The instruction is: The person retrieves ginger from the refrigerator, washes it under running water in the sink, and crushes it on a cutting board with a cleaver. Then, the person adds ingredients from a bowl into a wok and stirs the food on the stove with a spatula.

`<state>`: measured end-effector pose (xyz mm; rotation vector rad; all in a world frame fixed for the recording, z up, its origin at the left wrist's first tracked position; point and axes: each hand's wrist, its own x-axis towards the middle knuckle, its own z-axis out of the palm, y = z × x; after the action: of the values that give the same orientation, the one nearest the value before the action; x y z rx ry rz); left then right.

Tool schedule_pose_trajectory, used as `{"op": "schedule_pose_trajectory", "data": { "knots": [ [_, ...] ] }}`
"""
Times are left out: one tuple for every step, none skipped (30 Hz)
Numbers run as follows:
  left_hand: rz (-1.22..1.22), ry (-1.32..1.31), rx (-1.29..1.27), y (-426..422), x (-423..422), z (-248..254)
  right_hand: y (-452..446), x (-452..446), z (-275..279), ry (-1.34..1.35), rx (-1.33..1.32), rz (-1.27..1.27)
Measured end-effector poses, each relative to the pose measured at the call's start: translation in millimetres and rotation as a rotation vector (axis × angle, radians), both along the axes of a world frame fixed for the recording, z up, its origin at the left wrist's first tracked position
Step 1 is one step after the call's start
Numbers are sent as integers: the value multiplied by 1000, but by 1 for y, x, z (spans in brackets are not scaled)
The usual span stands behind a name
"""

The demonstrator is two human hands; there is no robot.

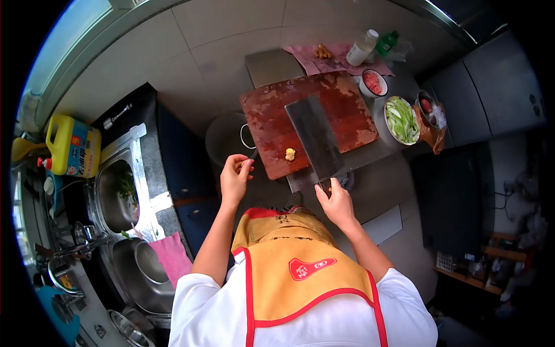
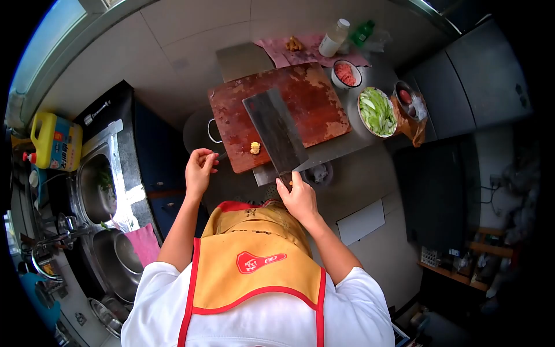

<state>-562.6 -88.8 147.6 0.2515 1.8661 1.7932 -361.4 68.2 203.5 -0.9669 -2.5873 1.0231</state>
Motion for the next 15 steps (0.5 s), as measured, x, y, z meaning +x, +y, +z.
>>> {"op": "schedule_pose_trajectory", "data": {
  "knots": [
    [0,0,1,3,0,4,0,0,-1,-8,29,8],
    [-5,77,-77,6,1,9,-1,1,-8,1,76,16],
    [-9,152,-158,7,1,11,-4,0,-10,1,121,17],
    [34,321,-168,8,0,2,-6,0,-14,-1,151,41],
    [33,322,-168,8,-1,-4,-8,0,-19,-2,180,63],
    [58,353,-146,7,-2,-10,-10,1,-21,-3,198,90],
    [84,381,-126,8,-2,-8,-9,0,-21,-3,197,92],
    [85,380,-129,8,-2,-7,-9,0,-21,1,199,103],
    [67,285,-87,8,-2,-4,-9,1,-20,3,200,113],
    [49,188,-45,9,-1,-3,-8,0,-18,1,192,92],
    [50,184,-47,10,2,-4,-7,-1,-19,-2,190,93],
    [-20,161,-22,14,7,-6,-4,-1,-19,-2,167,70],
    [-91,139,3,19,11,-5,-2,-1,-20,0,145,46],
    [-172,185,-101,24,15,-3,0,0,-21,-12,115,30],
    [-206,271,-129,31,21,-2,1,1,-22,-12,115,31]
  ]
}}
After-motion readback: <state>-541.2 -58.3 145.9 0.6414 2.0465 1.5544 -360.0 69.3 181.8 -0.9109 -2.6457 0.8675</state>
